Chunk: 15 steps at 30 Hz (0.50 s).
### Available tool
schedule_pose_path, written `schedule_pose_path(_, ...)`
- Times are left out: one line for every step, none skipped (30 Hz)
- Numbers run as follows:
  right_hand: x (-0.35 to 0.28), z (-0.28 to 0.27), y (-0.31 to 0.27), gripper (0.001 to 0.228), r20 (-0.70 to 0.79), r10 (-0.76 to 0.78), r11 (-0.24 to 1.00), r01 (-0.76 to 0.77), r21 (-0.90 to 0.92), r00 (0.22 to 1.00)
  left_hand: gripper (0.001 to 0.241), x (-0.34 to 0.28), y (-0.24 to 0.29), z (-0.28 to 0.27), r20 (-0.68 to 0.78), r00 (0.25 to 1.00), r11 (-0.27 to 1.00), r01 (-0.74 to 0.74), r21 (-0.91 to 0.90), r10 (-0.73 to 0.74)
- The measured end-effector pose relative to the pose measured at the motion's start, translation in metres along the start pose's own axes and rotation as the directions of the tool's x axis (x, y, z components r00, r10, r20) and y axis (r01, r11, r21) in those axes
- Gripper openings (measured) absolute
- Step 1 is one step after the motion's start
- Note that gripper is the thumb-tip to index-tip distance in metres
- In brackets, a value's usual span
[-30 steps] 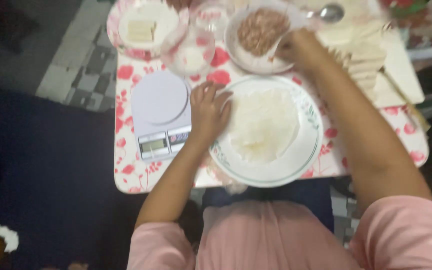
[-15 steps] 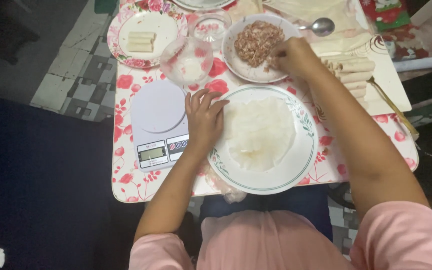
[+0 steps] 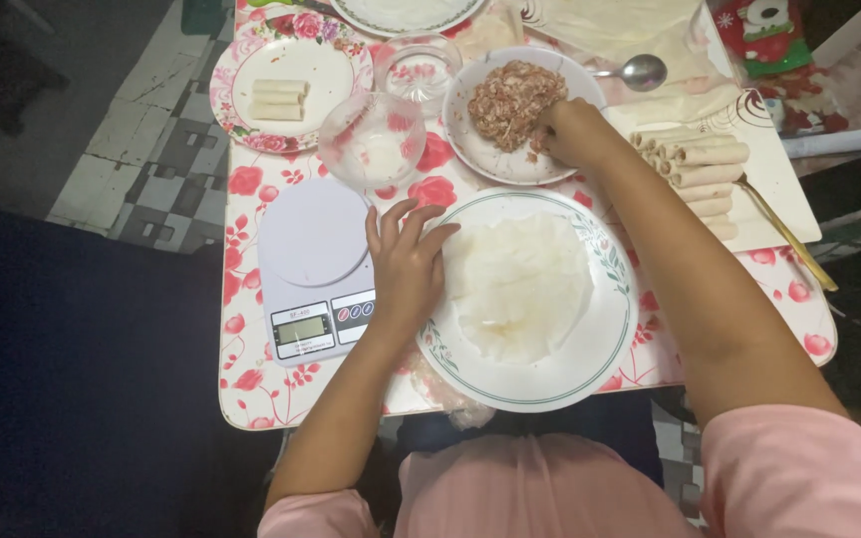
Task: Rolling spring rolls by placing meat filling on wrappers and folding them into cylinders
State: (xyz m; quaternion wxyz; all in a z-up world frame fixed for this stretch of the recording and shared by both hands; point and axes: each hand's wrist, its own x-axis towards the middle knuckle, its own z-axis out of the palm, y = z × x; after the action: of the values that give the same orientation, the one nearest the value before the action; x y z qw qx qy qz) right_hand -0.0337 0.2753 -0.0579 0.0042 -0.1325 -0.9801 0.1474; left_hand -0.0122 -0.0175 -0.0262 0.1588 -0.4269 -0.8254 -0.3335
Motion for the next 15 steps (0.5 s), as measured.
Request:
schedule_pose_path(0.000,0.001,-0.002,0.014,-0.001,0.002,1.000,-0.002,0.001,1.000,0.022,0.000,-0.001,0.001,0.001,1.000,1.000,-0.002,0.000,0.002)
schedule_pose_path(-0.001,0.002,-0.003,0.013,-0.018,-0.008,1.000,0.008,-0.022,1.000,0.021,-0.001,-0.002,0.003,-0.004,1.000,1.000,0.000,0.004,0.000)
schedule_pose_path(-0.001,0.002,-0.005,0.014,-0.038,-0.019,0.999,0.017,-0.048,0.999,0.019,0.000,-0.003,0.004,-0.012,1.000,1.000,0.001,0.008,0.000)
schedule_pose_path(-0.003,0.002,-0.004,0.014,-0.041,-0.018,0.999,0.016,-0.049,0.999,0.019,-0.001,-0.003,0.004,-0.013,1.000,1.000,-0.003,0.007,0.003)
schedule_pose_path(-0.003,0.001,-0.002,0.012,-0.053,-0.025,0.999,0.023,-0.042,0.998,0.019,-0.001,-0.004,0.006,-0.020,1.000,1.000,0.000,0.007,0.000)
schedule_pose_path(-0.002,0.001,-0.001,0.010,-0.064,-0.033,0.999,0.031,-0.034,0.997,0.019,0.000,-0.005,0.007,-0.027,1.000,1.000,0.003,0.006,-0.003)
schedule_pose_path(-0.008,-0.006,-0.007,0.010,-0.063,-0.038,0.999,0.035,-0.037,0.997,0.019,-0.001,-0.006,0.007,-0.031,1.000,1.000,0.007,0.007,-0.006)
schedule_pose_path(-0.014,-0.012,-0.013,0.012,-0.068,-0.031,0.999,0.033,0.020,0.997,0.018,-0.001,-0.006,0.008,-0.038,0.999,1.000,0.005,0.007,-0.005)
schedule_pose_path(-0.019,-0.019,-0.018,0.015,-0.075,-0.024,0.996,0.030,0.079,0.997,0.017,0.000,-0.007,0.008,-0.045,0.999,1.000,0.000,0.009,0.000)
schedule_pose_path(-0.018,-0.017,-0.016,0.015,-0.077,-0.029,0.996,0.035,0.078,0.997,0.017,0.000,-0.008,0.009,-0.049,0.999,1.000,0.001,0.012,-0.001)
schedule_pose_path(-0.017,-0.015,-0.013,0.018,-0.063,-0.016,0.997,0.020,0.071,0.998,0.017,0.000,-0.010,0.009,-0.058,0.998,1.000,-0.002,0.008,0.002)
schedule_pose_path(-0.016,-0.012,-0.010,0.021,-0.048,-0.003,0.998,0.006,0.065,0.999,0.017,0.000,-0.011,0.010,-0.066,0.998,1.000,-0.005,0.004,0.005)
schedule_pose_path(-0.017,-0.015,-0.010,0.021,-0.052,-0.004,0.998,0.007,0.065,0.999,0.017,0.000,-0.012,0.011,-0.068,0.998,1.000,-0.008,0.005,0.008)
schedule_pose_path(-0.018,-0.017,-0.010,0.017,-0.001,0.012,0.995,-0.012,0.096,1.000,0.017,0.000,-0.014,0.012,-0.070,0.998,1.000,0.004,0.005,-0.003)
schedule_pose_path(-0.019,-0.020,-0.010,0.013,0.051,0.025,0.992,-0.031,0.125,0.998,0.017,0.000,-0.015,0.013,-0.072,0.997,1.000,0.015,0.005,-0.014)
